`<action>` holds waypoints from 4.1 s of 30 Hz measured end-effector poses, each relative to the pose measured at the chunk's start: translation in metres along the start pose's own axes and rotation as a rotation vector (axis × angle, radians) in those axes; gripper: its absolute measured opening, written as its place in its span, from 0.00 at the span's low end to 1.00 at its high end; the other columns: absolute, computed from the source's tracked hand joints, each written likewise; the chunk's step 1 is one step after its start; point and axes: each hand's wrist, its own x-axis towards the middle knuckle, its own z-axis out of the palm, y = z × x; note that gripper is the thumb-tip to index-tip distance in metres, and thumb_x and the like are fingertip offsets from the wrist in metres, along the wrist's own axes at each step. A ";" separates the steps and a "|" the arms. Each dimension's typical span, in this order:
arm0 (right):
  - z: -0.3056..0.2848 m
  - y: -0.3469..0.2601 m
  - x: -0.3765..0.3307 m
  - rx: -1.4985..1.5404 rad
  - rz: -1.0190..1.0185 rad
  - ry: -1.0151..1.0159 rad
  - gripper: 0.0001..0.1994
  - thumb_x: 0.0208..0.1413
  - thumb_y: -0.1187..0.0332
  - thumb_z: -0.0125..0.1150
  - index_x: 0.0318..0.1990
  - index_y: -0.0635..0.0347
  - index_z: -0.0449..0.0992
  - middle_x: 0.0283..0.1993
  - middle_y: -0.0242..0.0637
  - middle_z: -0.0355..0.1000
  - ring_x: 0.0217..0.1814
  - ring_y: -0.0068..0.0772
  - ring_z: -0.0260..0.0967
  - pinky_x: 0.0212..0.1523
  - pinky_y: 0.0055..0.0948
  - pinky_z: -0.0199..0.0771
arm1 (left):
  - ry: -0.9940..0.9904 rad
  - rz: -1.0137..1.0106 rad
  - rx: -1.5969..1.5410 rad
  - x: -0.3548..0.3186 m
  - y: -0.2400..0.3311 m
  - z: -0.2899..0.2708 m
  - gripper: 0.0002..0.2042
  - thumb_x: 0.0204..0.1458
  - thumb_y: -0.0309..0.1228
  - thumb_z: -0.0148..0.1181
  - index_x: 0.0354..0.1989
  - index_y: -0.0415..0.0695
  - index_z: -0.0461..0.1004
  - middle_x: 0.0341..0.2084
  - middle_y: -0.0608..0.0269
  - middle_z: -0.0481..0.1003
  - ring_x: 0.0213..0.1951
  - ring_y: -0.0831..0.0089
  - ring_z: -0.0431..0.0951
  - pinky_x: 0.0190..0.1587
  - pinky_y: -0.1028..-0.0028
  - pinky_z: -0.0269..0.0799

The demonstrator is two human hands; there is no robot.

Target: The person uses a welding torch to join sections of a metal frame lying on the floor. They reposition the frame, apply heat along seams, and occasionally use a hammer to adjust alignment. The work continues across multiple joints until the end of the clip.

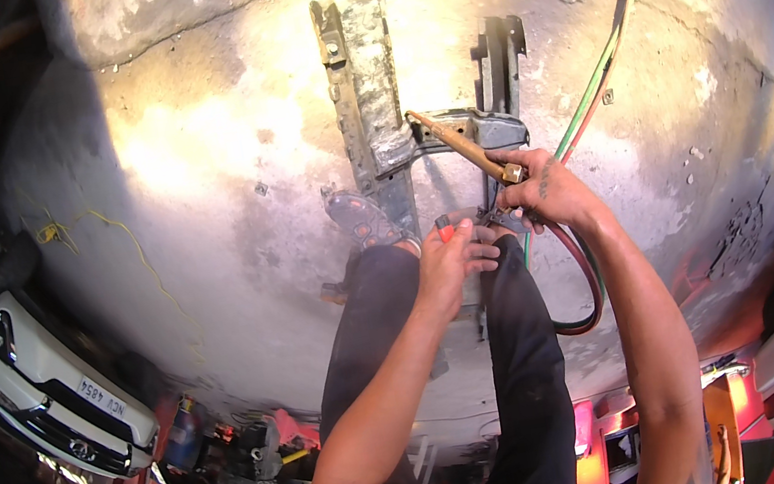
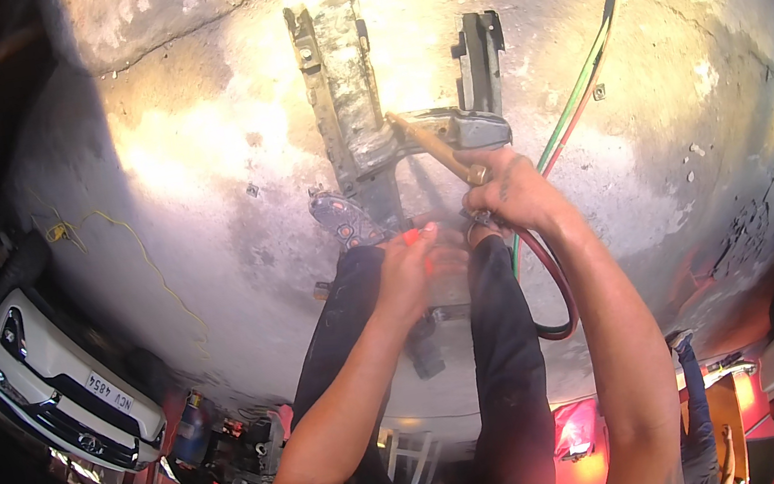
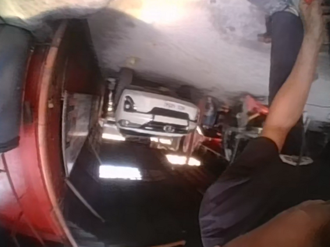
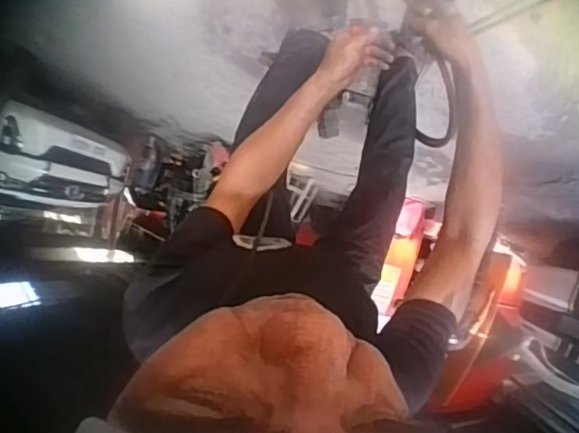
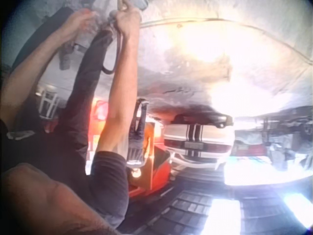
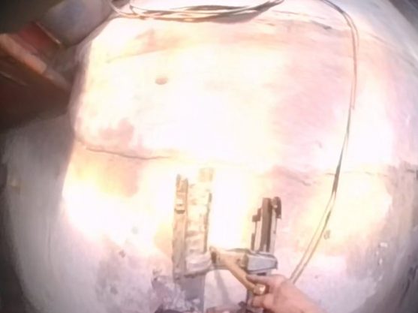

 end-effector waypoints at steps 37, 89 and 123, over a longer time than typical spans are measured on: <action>-0.047 -0.044 0.042 0.067 0.110 -0.258 0.34 0.46 0.76 0.66 0.65 0.70 0.67 0.26 0.40 0.76 0.16 0.26 0.70 0.15 0.27 0.71 | -0.014 0.045 -0.089 -0.011 -0.001 0.002 0.12 0.67 0.34 0.52 0.52 0.40 0.68 0.35 0.53 0.79 0.31 0.68 0.81 0.32 0.70 0.79; 0.015 -0.015 0.000 0.038 0.018 -0.016 0.35 0.45 0.77 0.63 0.66 0.67 0.67 0.25 0.38 0.73 0.15 0.25 0.66 0.15 0.28 0.66 | -0.044 0.011 -0.013 -0.010 -0.001 0.003 0.11 0.66 0.34 0.53 0.48 0.38 0.69 0.38 0.51 0.78 0.35 0.61 0.82 0.35 0.64 0.80; 0.064 0.022 -0.043 0.501 0.061 0.079 0.36 0.52 0.78 0.60 0.71 0.72 0.57 0.26 0.37 0.73 0.18 0.24 0.68 0.17 0.24 0.67 | -0.068 -0.040 0.106 -0.008 -0.021 -0.003 0.15 0.69 0.38 0.47 0.45 0.36 0.73 0.30 0.57 0.77 0.31 0.64 0.84 0.34 0.69 0.82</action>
